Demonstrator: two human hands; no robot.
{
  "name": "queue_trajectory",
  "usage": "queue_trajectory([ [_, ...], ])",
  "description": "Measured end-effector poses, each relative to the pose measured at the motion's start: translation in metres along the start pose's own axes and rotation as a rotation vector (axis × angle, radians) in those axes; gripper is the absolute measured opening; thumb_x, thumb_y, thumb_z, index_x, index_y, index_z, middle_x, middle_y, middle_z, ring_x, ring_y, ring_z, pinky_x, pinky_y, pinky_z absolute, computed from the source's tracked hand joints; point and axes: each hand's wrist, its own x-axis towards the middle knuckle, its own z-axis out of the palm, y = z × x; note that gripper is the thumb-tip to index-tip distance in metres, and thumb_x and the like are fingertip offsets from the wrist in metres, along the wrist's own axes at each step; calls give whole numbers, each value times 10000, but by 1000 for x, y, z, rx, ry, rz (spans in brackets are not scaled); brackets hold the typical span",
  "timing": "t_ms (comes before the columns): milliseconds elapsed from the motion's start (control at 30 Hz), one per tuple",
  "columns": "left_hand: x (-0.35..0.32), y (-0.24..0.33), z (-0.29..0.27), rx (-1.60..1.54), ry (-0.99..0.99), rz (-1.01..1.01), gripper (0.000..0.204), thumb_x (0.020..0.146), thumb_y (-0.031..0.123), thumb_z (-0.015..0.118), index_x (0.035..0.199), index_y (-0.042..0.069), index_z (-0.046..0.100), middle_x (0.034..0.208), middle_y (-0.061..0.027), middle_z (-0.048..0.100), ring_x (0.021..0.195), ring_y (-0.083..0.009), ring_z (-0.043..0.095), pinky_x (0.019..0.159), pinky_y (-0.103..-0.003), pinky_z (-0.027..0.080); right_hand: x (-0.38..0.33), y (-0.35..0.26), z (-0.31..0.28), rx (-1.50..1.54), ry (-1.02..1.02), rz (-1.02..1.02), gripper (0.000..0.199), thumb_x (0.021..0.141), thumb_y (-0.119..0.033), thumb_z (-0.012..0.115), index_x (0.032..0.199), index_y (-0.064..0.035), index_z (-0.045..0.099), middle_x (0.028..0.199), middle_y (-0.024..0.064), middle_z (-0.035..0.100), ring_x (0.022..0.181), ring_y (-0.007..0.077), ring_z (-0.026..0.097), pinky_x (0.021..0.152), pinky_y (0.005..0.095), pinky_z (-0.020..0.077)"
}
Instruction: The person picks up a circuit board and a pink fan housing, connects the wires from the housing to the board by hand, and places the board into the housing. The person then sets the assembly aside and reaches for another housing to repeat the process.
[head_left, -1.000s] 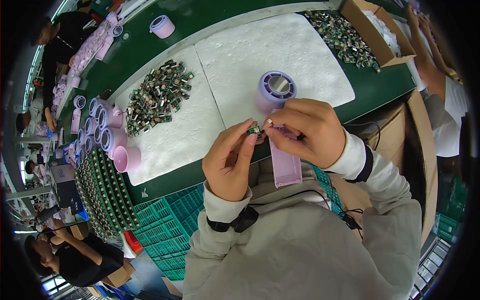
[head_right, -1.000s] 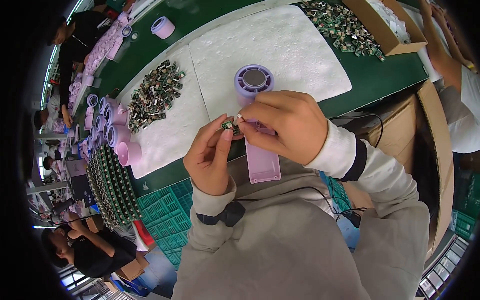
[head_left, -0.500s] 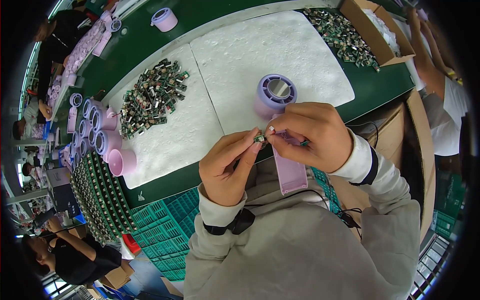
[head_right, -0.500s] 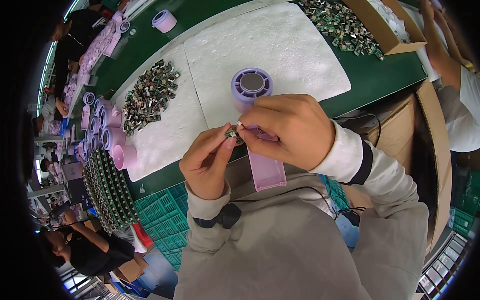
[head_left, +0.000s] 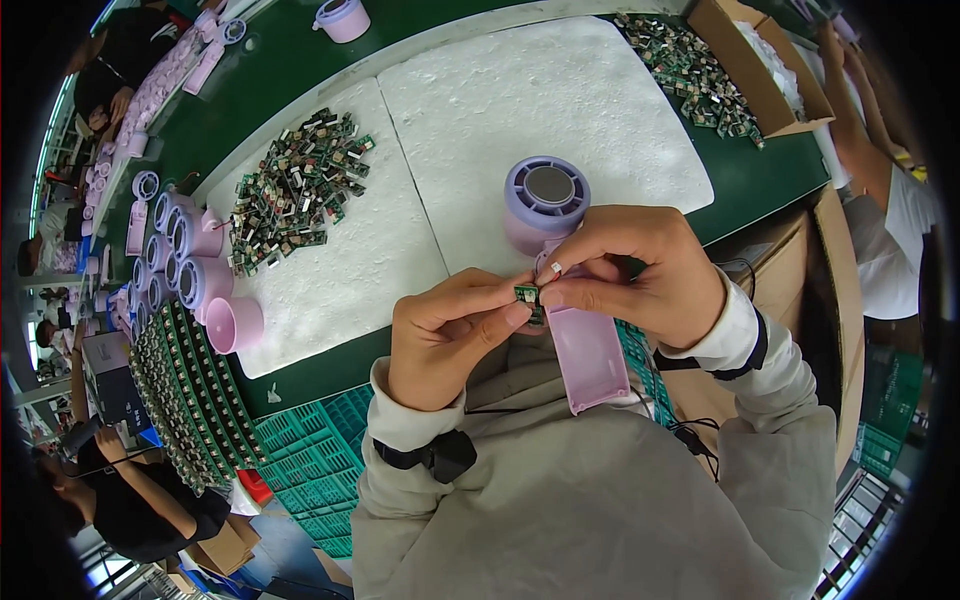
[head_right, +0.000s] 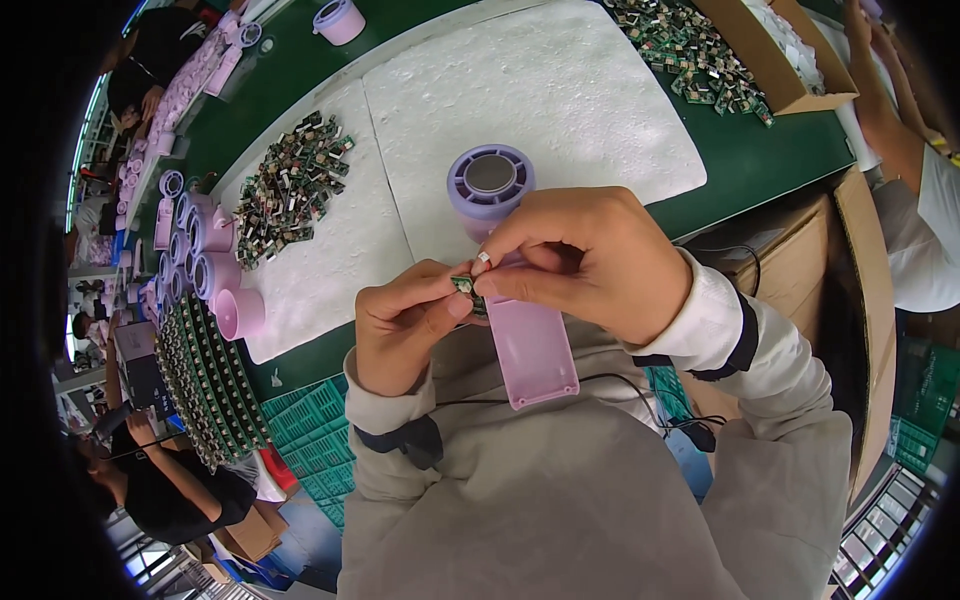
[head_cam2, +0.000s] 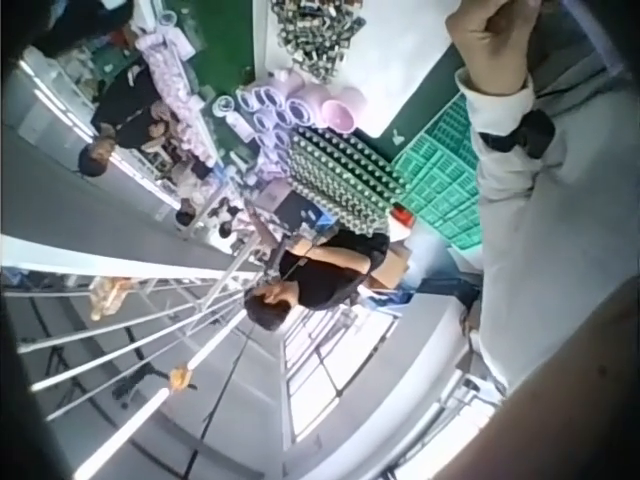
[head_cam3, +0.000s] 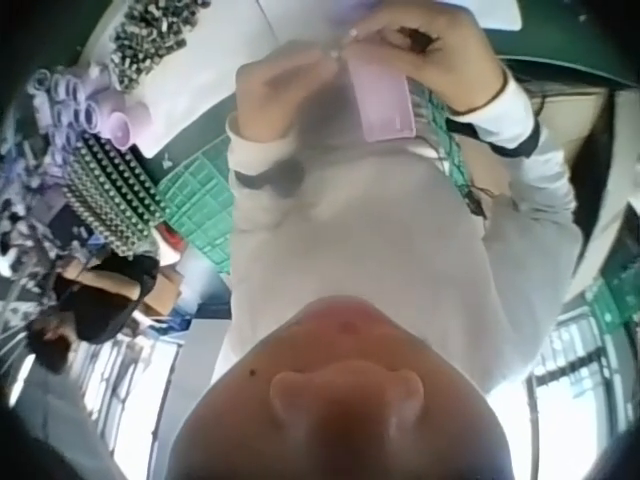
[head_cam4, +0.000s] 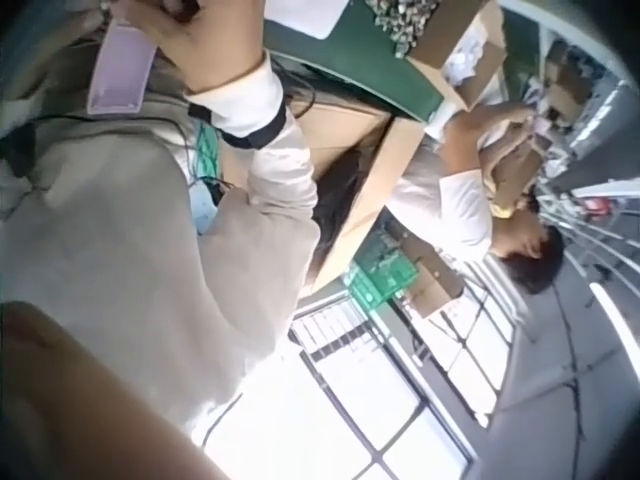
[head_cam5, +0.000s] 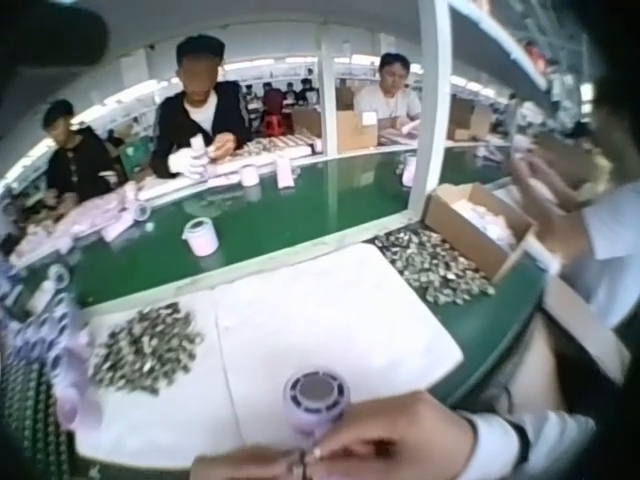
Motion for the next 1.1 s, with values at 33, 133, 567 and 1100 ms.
queue_trajectory([
  [33,0,-1,-1,-1,-23,-20,309,947,-133,647,1223,-11,712,1177,-193,682,1047,-245,706,904,-379,654,0,2,1,4,5,10,211,833,-47,851,1031,-62,781,692,-7,582,576,85,455,577,268,403],
  [133,0,-4,0,32,-15,30,309,951,-125,649,1232,-10,708,1170,-192,684,1049,-245,705,903,-372,651,-1,5,4,12,17,31,194,837,-43,848,1020,-60,783,717,-1,602,580,81,456,578,262,400],
  [567,0,-7,14,240,177,162,286,971,-90,653,1248,-28,687,1221,-187,689,1085,-212,698,929,-319,590,1,0,7,82,91,27,174,820,-18,833,985,-62,799,806,34,678,649,99,524,607,272,419],
  [1100,0,-6,22,266,208,141,299,989,-87,627,1283,-45,657,1229,-163,672,1094,-209,699,943,-309,580,1,-8,9,-278,107,-135,187,821,18,798,992,-43,753,787,28,569,630,138,544,563,283,447],
])
